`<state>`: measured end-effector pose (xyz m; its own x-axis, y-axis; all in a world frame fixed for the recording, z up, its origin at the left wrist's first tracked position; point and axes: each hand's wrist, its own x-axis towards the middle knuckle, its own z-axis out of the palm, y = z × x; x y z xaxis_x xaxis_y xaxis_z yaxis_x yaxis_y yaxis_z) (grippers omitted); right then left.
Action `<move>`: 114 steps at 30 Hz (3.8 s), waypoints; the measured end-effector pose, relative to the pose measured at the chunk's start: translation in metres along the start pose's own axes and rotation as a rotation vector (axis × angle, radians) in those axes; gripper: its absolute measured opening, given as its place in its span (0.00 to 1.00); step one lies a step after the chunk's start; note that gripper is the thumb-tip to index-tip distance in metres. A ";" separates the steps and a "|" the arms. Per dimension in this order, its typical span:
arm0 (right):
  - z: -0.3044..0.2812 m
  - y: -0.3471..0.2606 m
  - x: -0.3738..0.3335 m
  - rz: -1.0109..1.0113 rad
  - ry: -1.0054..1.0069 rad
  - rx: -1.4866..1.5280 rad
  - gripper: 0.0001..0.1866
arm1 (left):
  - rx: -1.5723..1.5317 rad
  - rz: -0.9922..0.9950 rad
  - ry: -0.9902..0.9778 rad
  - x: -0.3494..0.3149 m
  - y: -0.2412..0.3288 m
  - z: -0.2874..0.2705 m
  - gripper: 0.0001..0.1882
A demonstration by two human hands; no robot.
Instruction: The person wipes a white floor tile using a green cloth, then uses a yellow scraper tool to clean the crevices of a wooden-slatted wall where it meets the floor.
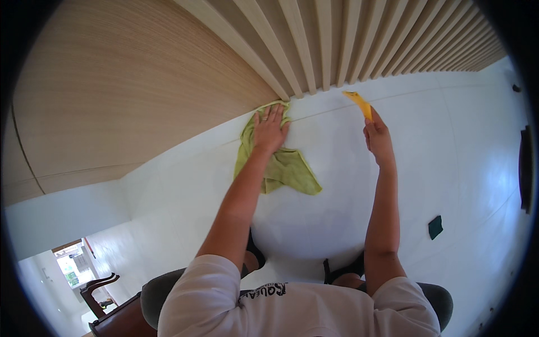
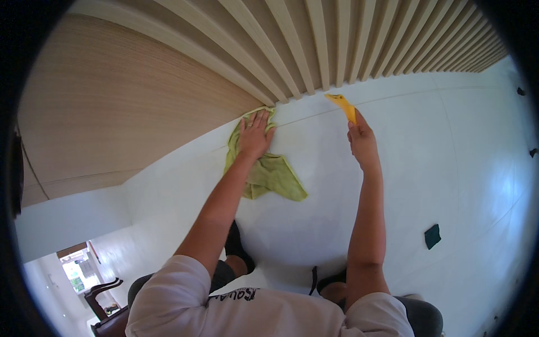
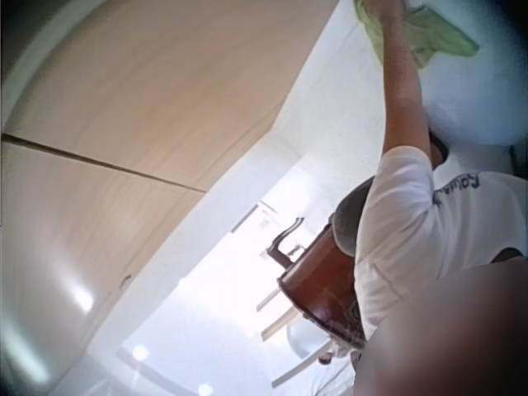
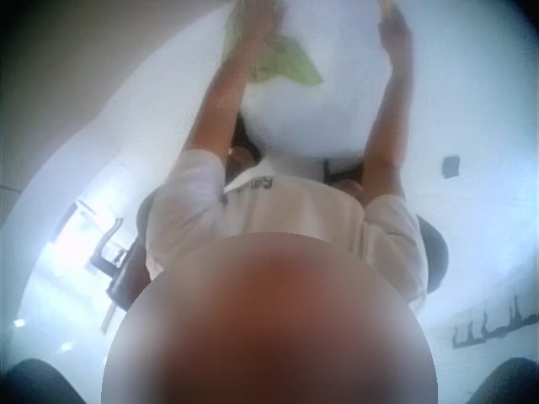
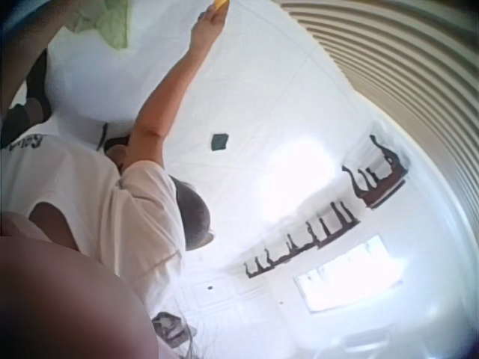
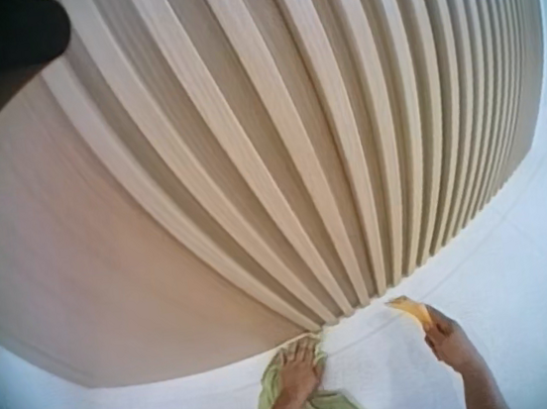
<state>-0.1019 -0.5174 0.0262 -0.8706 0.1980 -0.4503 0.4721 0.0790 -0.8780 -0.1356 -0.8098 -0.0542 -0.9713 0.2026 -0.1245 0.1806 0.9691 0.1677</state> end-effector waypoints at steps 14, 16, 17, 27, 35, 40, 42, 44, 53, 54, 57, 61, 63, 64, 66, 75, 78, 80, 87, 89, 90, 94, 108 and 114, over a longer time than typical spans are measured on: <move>0.014 0.014 -0.013 -0.093 -0.022 -0.093 0.23 | -0.254 -0.003 0.218 0.009 0.005 0.014 0.25; 0.005 0.011 -0.008 -0.079 0.002 -0.130 0.22 | -0.044 -0.022 0.122 -0.001 -0.010 0.009 0.27; 0.001 0.007 -0.007 -0.075 0.016 -0.146 0.22 | 0.064 -0.028 0.077 -0.008 -0.021 0.003 0.27; -0.007 -0.001 -0.013 -0.004 0.089 -0.043 0.22 | -0.614 -0.572 0.638 -0.019 -0.031 0.027 0.22; -0.005 0.002 -0.005 -0.018 0.110 -0.088 0.23 | -0.072 -0.244 0.390 0.023 0.036 0.024 0.23; -0.003 0.000 -0.005 -0.038 0.078 -0.075 0.22 | -0.117 -0.141 0.053 0.027 -0.013 -0.004 0.19; -0.006 0.005 -0.004 -0.043 0.079 -0.068 0.23 | -0.123 -0.005 0.157 0.011 -0.002 0.008 0.19; -0.008 0.012 -0.004 -0.050 0.103 -0.066 0.23 | -0.130 0.078 0.285 0.005 0.020 0.015 0.19; -0.015 0.022 0.003 -0.145 0.114 -0.117 0.22 | 0.018 0.121 0.160 0.019 0.000 -0.002 0.19; -0.016 0.018 0.003 -0.160 0.124 -0.131 0.22 | 0.076 0.093 0.206 0.012 -0.018 -0.001 0.18; -0.025 0.010 0.004 -0.149 0.160 -0.115 0.22 | 0.130 -0.102 0.200 -0.007 -0.050 0.003 0.21; -0.035 0.019 0.001 -0.064 0.205 0.019 0.23 | 0.121 -0.045 0.296 -0.018 -0.039 0.021 0.19; -0.045 0.041 0.002 -0.052 0.241 0.040 0.23 | 0.072 0.017 0.344 -0.002 0.022 0.028 0.20; -0.046 0.054 0.004 -0.054 0.240 0.081 0.23 | 0.047 0.038 0.364 0.001 0.043 0.026 0.20; -0.041 0.072 0.007 -0.065 0.217 0.175 0.22 | 0.063 0.028 0.332 0.017 0.050 0.017 0.22; -0.055 0.076 0.013 -0.079 0.199 0.409 0.21 | 0.015 -0.095 0.222 -0.006 0.017 0.020 0.20; -0.055 0.080 0.013 -0.067 0.224 0.403 0.21 | -0.075 0.069 0.246 0.011 0.055 0.028 0.20; -0.047 0.075 0.010 -0.060 0.217 0.384 0.21 | -0.066 -0.014 0.330 0.033 0.077 0.027 0.21; -0.056 0.083 0.015 -0.067 0.224 0.392 0.21 | 0.045 -0.144 0.133 0.048 0.093 0.012 0.24; -0.054 0.077 0.013 -0.055 0.203 0.409 0.21 | 0.020 -0.176 0.039 0.038 0.087 0.012 0.24; -0.055 0.076 0.012 -0.045 0.197 0.415 0.21 | 0.003 -0.073 0.026 0.030 0.090 0.015 0.25; -0.058 0.078 0.011 -0.082 0.180 0.419 0.22 | -0.023 0.177 0.010 0.019 0.106 0.017 0.28; -0.060 0.083 0.013 -0.099 0.145 0.477 0.21 | 0.019 -0.057 -0.087 0.074 0.149 0.012 0.37; -0.051 0.078 0.011 -0.098 0.122 0.502 0.22 | 0.021 0.013 0.037 0.090 0.144 0.011 0.35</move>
<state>-0.0673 -0.4589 -0.0388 -0.8710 0.3278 -0.3659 0.2384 -0.3692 -0.8983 -0.1950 -0.6500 -0.0518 -0.9738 0.2105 -0.0861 0.1964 0.9692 0.1487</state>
